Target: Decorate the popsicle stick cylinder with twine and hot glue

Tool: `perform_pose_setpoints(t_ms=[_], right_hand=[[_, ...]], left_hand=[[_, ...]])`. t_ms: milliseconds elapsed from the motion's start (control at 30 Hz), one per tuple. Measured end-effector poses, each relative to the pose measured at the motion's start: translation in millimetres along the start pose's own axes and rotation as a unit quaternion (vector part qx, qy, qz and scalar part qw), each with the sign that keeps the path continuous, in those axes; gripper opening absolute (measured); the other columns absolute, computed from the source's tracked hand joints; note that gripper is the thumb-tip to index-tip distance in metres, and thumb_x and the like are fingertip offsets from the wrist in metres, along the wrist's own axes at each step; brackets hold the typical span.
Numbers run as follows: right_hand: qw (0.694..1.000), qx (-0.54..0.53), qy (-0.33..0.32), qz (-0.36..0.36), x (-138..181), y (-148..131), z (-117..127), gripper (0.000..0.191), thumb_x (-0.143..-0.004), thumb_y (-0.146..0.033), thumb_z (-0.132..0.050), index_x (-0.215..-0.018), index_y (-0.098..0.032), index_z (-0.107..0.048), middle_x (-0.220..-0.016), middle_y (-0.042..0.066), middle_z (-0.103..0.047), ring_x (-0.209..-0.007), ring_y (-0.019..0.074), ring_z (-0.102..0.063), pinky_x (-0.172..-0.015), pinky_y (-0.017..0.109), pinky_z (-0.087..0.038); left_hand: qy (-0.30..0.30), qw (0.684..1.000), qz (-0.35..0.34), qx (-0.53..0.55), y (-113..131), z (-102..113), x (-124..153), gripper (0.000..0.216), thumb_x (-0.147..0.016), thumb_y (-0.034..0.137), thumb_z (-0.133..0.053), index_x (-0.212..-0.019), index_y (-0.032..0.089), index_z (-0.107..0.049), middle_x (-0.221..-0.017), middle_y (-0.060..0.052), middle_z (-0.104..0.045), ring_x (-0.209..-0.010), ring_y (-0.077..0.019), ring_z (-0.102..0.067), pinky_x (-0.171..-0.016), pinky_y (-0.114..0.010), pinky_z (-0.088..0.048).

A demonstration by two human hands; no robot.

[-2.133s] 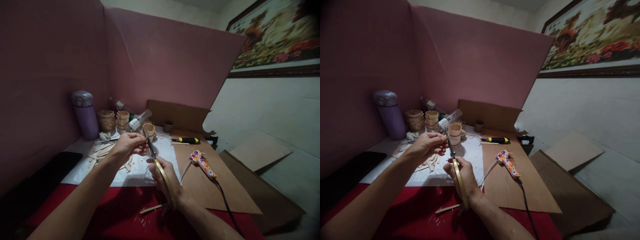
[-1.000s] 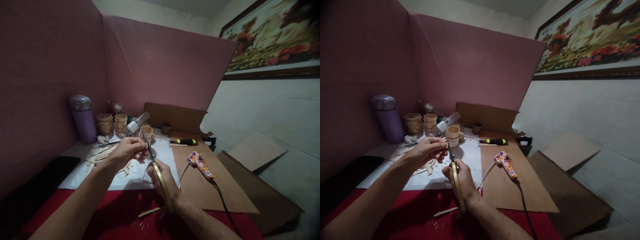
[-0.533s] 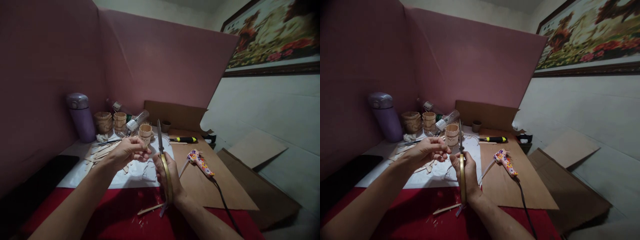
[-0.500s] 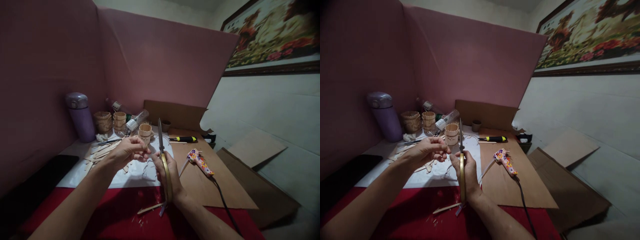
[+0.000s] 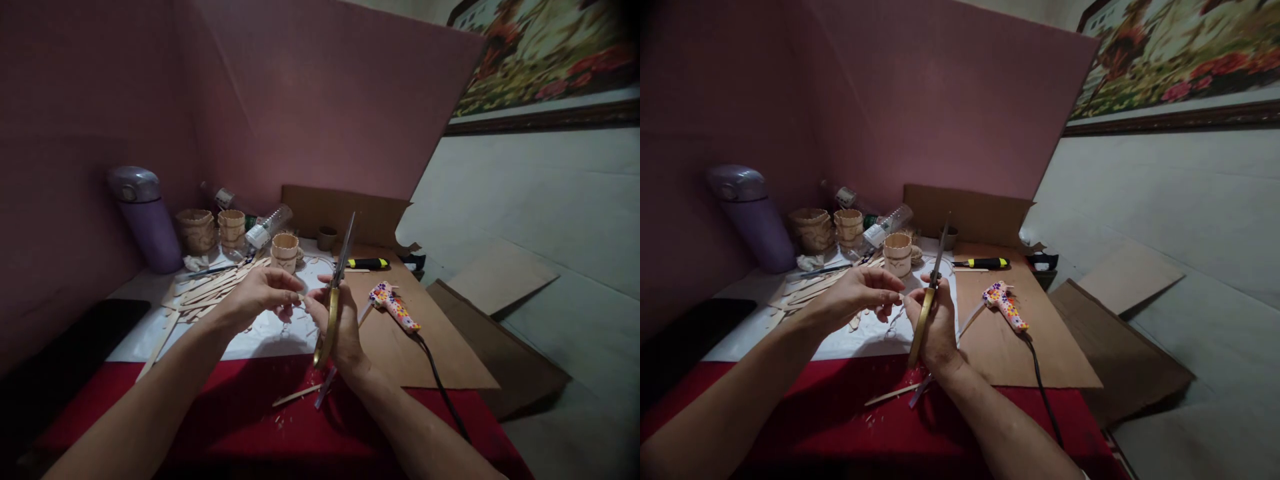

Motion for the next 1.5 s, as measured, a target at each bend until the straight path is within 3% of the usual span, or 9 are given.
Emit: perform_pose_setpoints(t_ms=[167, 300, 367, 433, 533, 667, 767, 1133, 1500], right_hand=[[0.999, -0.025, -0.018, -0.017, -1.5, 2.7, -3.4, 0.041, -0.068, -0.028, -0.071, -0.100, -0.022, -0.047, -0.065, -0.007, -0.057, -0.058, 0.0101, -0.053, -0.055, 0.023, -0.042], [0.996, -0.065, 0.005, -0.056, -1.7, 7.4, 0.5, 0.045, -0.066, -0.029, -0.074, -0.100, -0.021, -0.046, -0.063, -0.008, -0.056, -0.052, 0.0083, -0.050, -0.048, 0.020, -0.038], [0.994, -0.080, 0.016, -0.066, -2.0, 8.6, 2.4, 0.045, -0.066, -0.028, -0.074, -0.099, -0.021, -0.045, -0.062, -0.008, -0.056, -0.051, 0.0077, -0.050, -0.047, 0.019, -0.037], [0.994, -0.086, 0.025, -0.067, -2.6, 8.4, 4.1, 0.046, -0.065, -0.029, -0.075, -0.099, -0.022, -0.045, -0.062, -0.008, -0.056, -0.050, 0.0078, -0.050, -0.047, 0.019, -0.038], [0.994, -0.084, 0.042, -0.061, -3.0, 7.4, 7.2, 0.047, -0.065, -0.030, -0.075, -0.100, -0.022, -0.045, -0.063, -0.008, -0.057, -0.050, 0.0085, -0.051, -0.046, 0.019, -0.038], [0.993, -0.078, 0.063, -0.061, -2.3, 7.2, 10.4, 0.047, -0.065, -0.030, -0.076, -0.100, -0.022, -0.045, -0.063, -0.008, -0.057, -0.048, 0.0082, -0.051, -0.045, 0.019, -0.039], [0.992, -0.082, 0.069, -0.065, -0.9, 6.3, 10.7, 0.048, -0.065, -0.030, -0.076, -0.099, -0.022, -0.044, -0.064, -0.008, -0.058, -0.047, 0.0084, -0.053, -0.045, 0.020, -0.040], [0.991, -0.097, 0.035, -0.082, 1.5, 8.3, 3.4, 0.043, -0.069, -0.030, -0.073, -0.100, -0.021, -0.045, -0.065, -0.006, -0.063, -0.048, 0.0098, -0.059, -0.043, 0.018, -0.042], [0.993, -0.082, 0.049, -0.074, 1.8, 7.5, 6.6, 0.046, -0.066, -0.032, -0.075, -0.098, -0.021, -0.045, -0.064, -0.007, -0.063, -0.051, 0.0105, -0.062, -0.047, 0.019, -0.045]], left_hand=[[-0.007, 1.000, -0.009, -0.009, 2.0, -2.5, 0.7, 0.030, -0.055, 0.024, -0.083, -0.075, 0.011, -0.063, -0.052, -0.003, -0.064, -0.041, -0.0137, -0.058, -0.039, -0.023, -0.044], [0.059, 0.996, -0.038, -0.055, 7.5, 11.5, -1.1, 0.023, -0.067, 0.032, -0.074, -0.066, 0.012, -0.062, -0.049, -0.002, -0.060, -0.037, -0.0101, -0.050, -0.037, -0.022, -0.039], [0.092, 0.992, -0.049, -0.074, 9.8, 17.0, -1.4, 0.015, -0.063, 0.022, -0.074, -0.068, 0.012, -0.064, -0.052, -0.002, -0.061, -0.040, -0.0098, -0.050, -0.040, -0.021, -0.037], [0.105, 0.989, -0.067, -0.079, 12.2, 17.9, -1.1, 0.025, -0.055, 0.011, -0.075, -0.079, 0.013, -0.069, -0.065, -0.003, -0.067, -0.055, -0.0122, -0.057, -0.050, -0.022, -0.043], [0.083, 0.991, -0.073, -0.074, 9.1, 13.2, -1.9, 0.025, -0.056, 0.014, -0.075, -0.081, 0.014, -0.071, -0.078, -0.005, -0.071, -0.071, -0.0146, -0.061, -0.064, -0.024, -0.045], [0.016, 0.998, -0.038, -0.055, -4.7, 3.2, -5.0, 0.016, -0.068, 0.028, -0.072, -0.078, 0.015, -0.072, -0.074, -0.006, -0.072, -0.069, -0.0142, -0.060, -0.064, -0.025, -0.041], [0.001, 0.998, -0.030, -0.060, -9.5, -0.2, -6.1, 0.015, -0.070, 0.030, -0.071, -0.075, 0.015, -0.072, -0.072, -0.006, -0.071, -0.067, -0.0134, -0.059, -0.062, -0.024, -0.039], [0.038, 0.999, -0.011, -0.021, -12.1, 6.7, -7.1, 0.019, -0.063, 0.032, -0.076, -0.064, 0.013, -0.069, -0.059, -0.003, -0.064, -0.059, -0.0116, -0.054, -0.061, -0.025, -0.037], [0.031, 0.999, -0.032, -0.006, -15.2, 6.2, -9.9, 0.025, -0.068, 0.038, -0.073, -0.071, 0.014, -0.070, -0.066, -0.004, -0.065, -0.062, -0.0112, -0.053, -0.061, -0.025, -0.037]])
Point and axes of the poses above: each hand's wrist, its own x-axis away from the middle knuckle, its own z-axis out of the back of the hand, y = z × x, the point moved 9 cm from there along -x, towards the middle knuckle
